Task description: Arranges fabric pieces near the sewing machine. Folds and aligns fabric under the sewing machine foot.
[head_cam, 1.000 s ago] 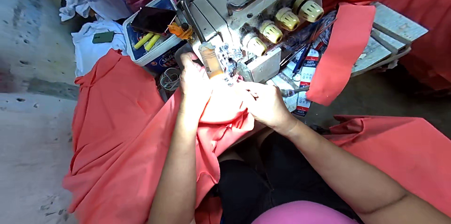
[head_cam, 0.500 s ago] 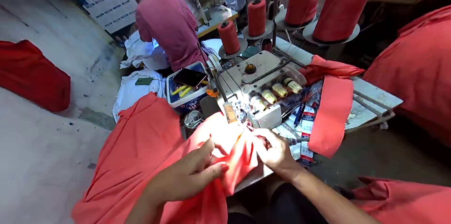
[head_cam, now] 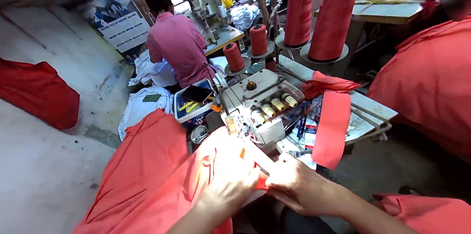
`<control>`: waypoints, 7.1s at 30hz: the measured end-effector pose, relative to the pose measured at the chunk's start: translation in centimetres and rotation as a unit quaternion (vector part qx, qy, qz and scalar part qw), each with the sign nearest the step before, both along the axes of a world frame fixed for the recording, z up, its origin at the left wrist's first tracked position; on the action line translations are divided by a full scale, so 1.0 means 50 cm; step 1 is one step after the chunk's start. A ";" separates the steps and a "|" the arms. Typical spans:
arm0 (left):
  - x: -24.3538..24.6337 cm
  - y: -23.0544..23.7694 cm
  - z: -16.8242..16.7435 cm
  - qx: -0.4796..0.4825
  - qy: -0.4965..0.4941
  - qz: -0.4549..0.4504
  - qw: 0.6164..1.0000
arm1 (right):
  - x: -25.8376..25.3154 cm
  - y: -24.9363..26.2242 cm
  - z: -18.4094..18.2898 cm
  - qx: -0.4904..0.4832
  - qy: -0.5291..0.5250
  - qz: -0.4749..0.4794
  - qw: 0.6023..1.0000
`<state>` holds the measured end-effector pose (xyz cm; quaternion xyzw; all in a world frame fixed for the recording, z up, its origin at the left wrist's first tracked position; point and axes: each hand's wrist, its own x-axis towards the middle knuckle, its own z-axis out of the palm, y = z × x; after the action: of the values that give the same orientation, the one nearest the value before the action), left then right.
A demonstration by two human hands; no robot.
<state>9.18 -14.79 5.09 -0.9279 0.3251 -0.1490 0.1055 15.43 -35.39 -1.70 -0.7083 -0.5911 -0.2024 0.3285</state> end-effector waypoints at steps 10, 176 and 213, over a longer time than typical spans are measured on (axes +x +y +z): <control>-0.081 0.005 -0.020 -0.146 0.026 0.072 0.986 | -0.035 -0.023 0.010 0.005 0.017 0.003 1.000; 0.057 0.133 0.072 -0.043 0.010 0.094 0.995 | 0.037 0.132 -0.081 0.191 0.530 0.037 0.826; 0.099 0.349 0.038 -0.036 0.180 0.155 0.971 | 0.049 0.131 -0.082 0.187 0.523 0.025 0.831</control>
<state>14.15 2.67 7.00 -0.9816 0.1858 0.0272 0.0337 17.86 -28.83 -5.78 -0.6185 -0.2993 0.1001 0.7196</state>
